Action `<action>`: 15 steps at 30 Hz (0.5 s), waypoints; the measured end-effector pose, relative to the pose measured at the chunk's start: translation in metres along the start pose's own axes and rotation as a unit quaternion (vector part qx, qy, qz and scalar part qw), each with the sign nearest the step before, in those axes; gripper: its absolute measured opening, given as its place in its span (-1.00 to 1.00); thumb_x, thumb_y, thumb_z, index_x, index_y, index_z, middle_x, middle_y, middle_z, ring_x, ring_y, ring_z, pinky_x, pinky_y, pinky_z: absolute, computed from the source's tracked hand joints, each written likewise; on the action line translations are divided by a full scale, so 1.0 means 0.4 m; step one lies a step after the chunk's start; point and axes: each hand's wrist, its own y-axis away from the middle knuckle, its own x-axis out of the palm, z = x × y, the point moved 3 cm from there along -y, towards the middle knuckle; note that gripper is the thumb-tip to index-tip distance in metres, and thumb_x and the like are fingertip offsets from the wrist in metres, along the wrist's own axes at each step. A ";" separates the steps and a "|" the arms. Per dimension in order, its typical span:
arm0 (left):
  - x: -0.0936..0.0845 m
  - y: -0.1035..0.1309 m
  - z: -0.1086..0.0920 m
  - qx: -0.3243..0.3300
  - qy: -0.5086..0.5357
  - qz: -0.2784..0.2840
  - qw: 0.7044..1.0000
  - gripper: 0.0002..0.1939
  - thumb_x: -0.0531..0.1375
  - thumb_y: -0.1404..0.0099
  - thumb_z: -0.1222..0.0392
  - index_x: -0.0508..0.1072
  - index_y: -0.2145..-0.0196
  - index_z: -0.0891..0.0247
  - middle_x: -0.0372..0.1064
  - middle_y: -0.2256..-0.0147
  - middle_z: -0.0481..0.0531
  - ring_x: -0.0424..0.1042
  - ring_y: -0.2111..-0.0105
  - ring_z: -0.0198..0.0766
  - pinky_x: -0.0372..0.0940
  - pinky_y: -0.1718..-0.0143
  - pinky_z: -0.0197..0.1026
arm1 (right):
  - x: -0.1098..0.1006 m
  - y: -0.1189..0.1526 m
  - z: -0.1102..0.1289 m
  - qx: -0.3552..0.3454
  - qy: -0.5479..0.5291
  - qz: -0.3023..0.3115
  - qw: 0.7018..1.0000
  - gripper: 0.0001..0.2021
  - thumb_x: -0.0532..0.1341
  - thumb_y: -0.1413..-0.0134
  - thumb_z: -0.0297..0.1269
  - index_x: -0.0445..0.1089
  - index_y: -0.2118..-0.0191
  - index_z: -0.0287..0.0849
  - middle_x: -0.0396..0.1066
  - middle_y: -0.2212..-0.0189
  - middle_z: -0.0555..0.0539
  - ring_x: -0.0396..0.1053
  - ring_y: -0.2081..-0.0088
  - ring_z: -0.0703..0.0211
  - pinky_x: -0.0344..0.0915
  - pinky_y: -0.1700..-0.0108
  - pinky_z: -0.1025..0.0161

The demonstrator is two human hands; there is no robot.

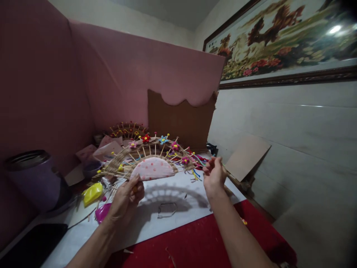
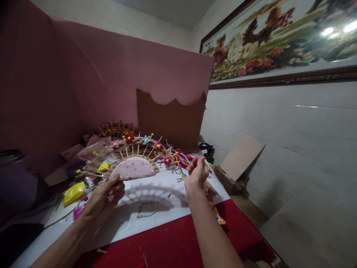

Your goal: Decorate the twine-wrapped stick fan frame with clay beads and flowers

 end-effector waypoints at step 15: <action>0.014 0.019 0.023 0.077 -0.108 -0.083 0.988 -0.66 0.38 0.10 0.09 0.29 0.59 0.30 0.15 0.66 -0.19 0.10 0.66 -0.51 0.04 0.62 -0.41 | 0.225 0.191 0.058 -0.246 0.331 0.340 0.845 -0.70 0.08 -0.06 -0.42 0.45 0.12 -0.15 0.52 0.31 -0.07 0.42 0.36 0.18 0.28 0.26 0.29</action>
